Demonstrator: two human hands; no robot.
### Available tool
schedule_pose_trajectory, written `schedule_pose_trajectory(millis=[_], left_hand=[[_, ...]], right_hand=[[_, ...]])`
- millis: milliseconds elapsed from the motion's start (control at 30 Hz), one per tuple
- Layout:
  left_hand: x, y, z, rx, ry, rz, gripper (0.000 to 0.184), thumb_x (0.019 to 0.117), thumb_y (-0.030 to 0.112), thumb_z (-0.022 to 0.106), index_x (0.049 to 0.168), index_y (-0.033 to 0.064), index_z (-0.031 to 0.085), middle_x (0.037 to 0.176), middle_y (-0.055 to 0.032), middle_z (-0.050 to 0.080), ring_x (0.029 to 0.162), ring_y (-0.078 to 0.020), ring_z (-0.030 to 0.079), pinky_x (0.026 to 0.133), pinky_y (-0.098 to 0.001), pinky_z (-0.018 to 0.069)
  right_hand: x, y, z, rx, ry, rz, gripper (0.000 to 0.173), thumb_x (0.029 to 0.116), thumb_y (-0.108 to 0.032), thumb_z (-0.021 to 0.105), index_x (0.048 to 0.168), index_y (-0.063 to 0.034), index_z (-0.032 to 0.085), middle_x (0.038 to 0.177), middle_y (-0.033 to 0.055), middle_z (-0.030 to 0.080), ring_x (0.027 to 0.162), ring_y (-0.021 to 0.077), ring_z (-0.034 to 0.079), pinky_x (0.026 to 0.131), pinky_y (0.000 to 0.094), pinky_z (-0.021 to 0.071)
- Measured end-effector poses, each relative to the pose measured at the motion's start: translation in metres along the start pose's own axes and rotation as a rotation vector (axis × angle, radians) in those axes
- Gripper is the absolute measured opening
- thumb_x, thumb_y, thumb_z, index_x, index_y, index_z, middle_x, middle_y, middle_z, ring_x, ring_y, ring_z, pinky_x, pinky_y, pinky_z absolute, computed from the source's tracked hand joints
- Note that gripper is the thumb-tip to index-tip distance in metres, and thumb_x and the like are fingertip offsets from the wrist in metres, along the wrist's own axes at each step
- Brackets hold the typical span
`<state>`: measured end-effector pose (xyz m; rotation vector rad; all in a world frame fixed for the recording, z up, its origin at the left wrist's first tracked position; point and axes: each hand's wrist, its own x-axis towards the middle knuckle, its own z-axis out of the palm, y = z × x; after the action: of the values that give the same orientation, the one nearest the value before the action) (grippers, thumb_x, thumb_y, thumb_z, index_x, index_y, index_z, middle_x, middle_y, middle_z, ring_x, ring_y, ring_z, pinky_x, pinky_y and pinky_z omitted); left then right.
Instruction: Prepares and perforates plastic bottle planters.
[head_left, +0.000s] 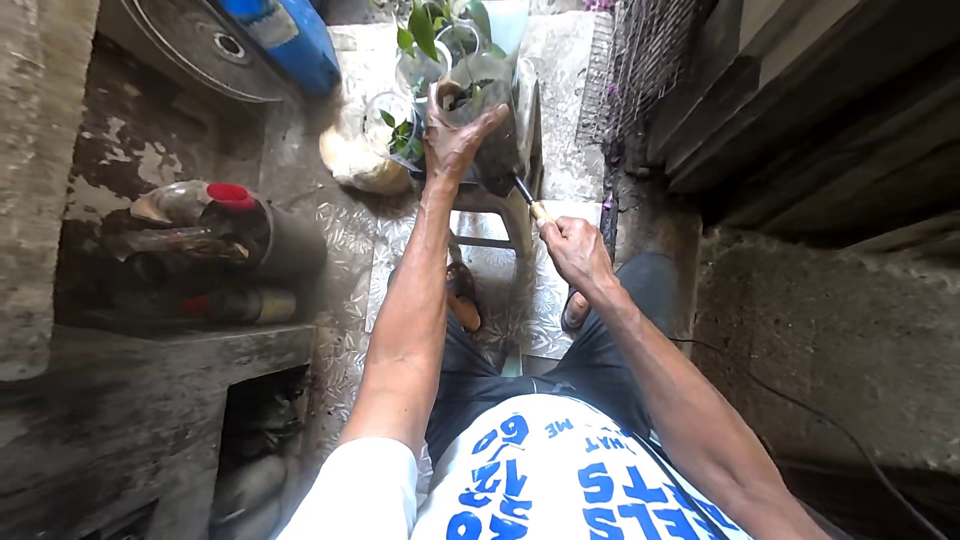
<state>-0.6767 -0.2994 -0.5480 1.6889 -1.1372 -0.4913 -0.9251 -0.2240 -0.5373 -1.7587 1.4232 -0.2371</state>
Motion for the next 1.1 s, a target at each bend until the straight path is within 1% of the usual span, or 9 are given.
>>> schedule_pose_trajectory(millis=[100,167,367,467,700,833,933,1033,1100], left_hand=[[0.000,-0.001,-0.002,-0.027,0.006,-0.009,0.081,0.0765,0.050,0.086,0.136,0.0044,0.055,0.137,-0.0124,0.060,0.129,-0.0212,0.056,0.109,-0.0415,0.0477],[0.000,0.000,-0.003,-0.025,0.005,-0.030,0.082,0.0785,0.051,0.084,0.138,0.0036,0.053,0.139,-0.0129,0.059,0.130,-0.0209,0.056,0.110,-0.0405,0.0471],[-0.005,0.006,-0.004,0.022,-0.010,-0.024,0.092,0.0688,0.048,0.091,0.140,0.0042,0.052,0.139,-0.0138,0.060,0.129,-0.0228,0.057,0.109,-0.0415,0.0482],[-0.010,0.003,-0.001,0.045,-0.025,0.051,0.094,0.0642,0.045,0.094,0.139,0.0043,0.053,0.137,-0.0134,0.061,0.126,-0.0222,0.060,0.107,-0.0420,0.0503],[-0.036,0.015,0.013,0.114,0.015,0.154,0.096,0.0628,0.046,0.093,0.140,0.0033,0.055,0.132,-0.0119,0.067,0.122,-0.0196,0.064,0.107,-0.0398,0.0504],[-0.038,0.015,0.018,0.126,0.046,0.208,0.092,0.0619,0.047,0.093,0.135,0.0042,0.058,0.127,-0.0105,0.069,0.118,-0.0193,0.066,0.102,-0.0401,0.0529],[-0.038,0.016,0.019,0.135,0.033,0.243,0.095,0.0618,0.048,0.093,0.136,0.0029,0.057,0.127,-0.0113,0.069,0.118,-0.0188,0.066,0.103,-0.0383,0.0531],[-0.034,0.014,0.007,0.131,-0.107,0.274,0.113,0.0603,0.052,0.094,0.149,0.0022,0.044,0.138,-0.0151,0.062,0.128,-0.0199,0.061,0.110,-0.0385,0.0491],[-0.028,0.015,-0.013,0.081,-0.266,0.302,0.112,0.0650,0.043,0.095,0.154,0.0049,0.037,0.141,-0.0145,0.060,0.125,-0.0170,0.063,0.109,-0.0360,0.0509]], right_hand=[[-0.025,0.014,-0.004,0.081,0.054,-0.102,0.055,0.1076,-0.051,0.040,0.077,-0.0094,0.056,0.063,0.0113,0.050,0.053,0.0290,0.052,0.048,0.0492,0.0387],[-0.033,0.017,-0.009,0.119,0.052,-0.096,0.053,0.1077,-0.052,0.041,0.080,-0.0104,0.058,0.061,0.0087,0.048,0.049,0.0256,0.048,0.046,0.0460,0.0370],[-0.026,0.011,-0.015,0.257,0.212,-0.114,0.046,0.1081,-0.050,0.047,0.104,-0.0054,0.058,0.066,0.0086,0.048,0.050,0.0227,0.047,0.047,0.0416,0.0410],[0.001,-0.006,-0.021,0.369,0.301,-0.088,0.039,0.1017,-0.044,0.062,0.110,-0.0062,0.061,0.076,0.0046,0.057,0.061,0.0172,0.055,0.061,0.0394,0.0489],[0.057,-0.057,-0.041,0.781,0.271,-0.026,0.030,0.1056,-0.032,0.060,0.117,-0.0047,0.052,0.075,0.0041,0.060,0.056,0.0151,0.064,0.055,0.0328,0.0607],[0.082,-0.069,-0.044,0.818,0.201,0.001,0.030,0.1010,-0.031,0.068,0.111,-0.0072,0.052,0.066,0.0021,0.055,0.050,0.0135,0.058,0.049,0.0298,0.0558],[0.093,-0.072,-0.045,0.779,0.168,0.013,0.025,0.0974,-0.020,0.070,0.108,-0.0068,0.052,0.067,0.0027,0.055,0.048,0.0128,0.057,0.047,0.0283,0.0539],[0.100,-0.073,-0.045,0.732,0.143,-0.013,0.018,0.0964,-0.011,0.067,0.106,-0.0055,0.053,0.070,0.0034,0.055,0.051,0.0128,0.056,0.050,0.0296,0.0539],[0.103,-0.073,-0.046,0.724,0.124,-0.046,0.015,0.0962,-0.009,0.065,0.105,-0.0058,0.053,0.068,0.0023,0.055,0.049,0.0117,0.055,0.048,0.0280,0.0522]])
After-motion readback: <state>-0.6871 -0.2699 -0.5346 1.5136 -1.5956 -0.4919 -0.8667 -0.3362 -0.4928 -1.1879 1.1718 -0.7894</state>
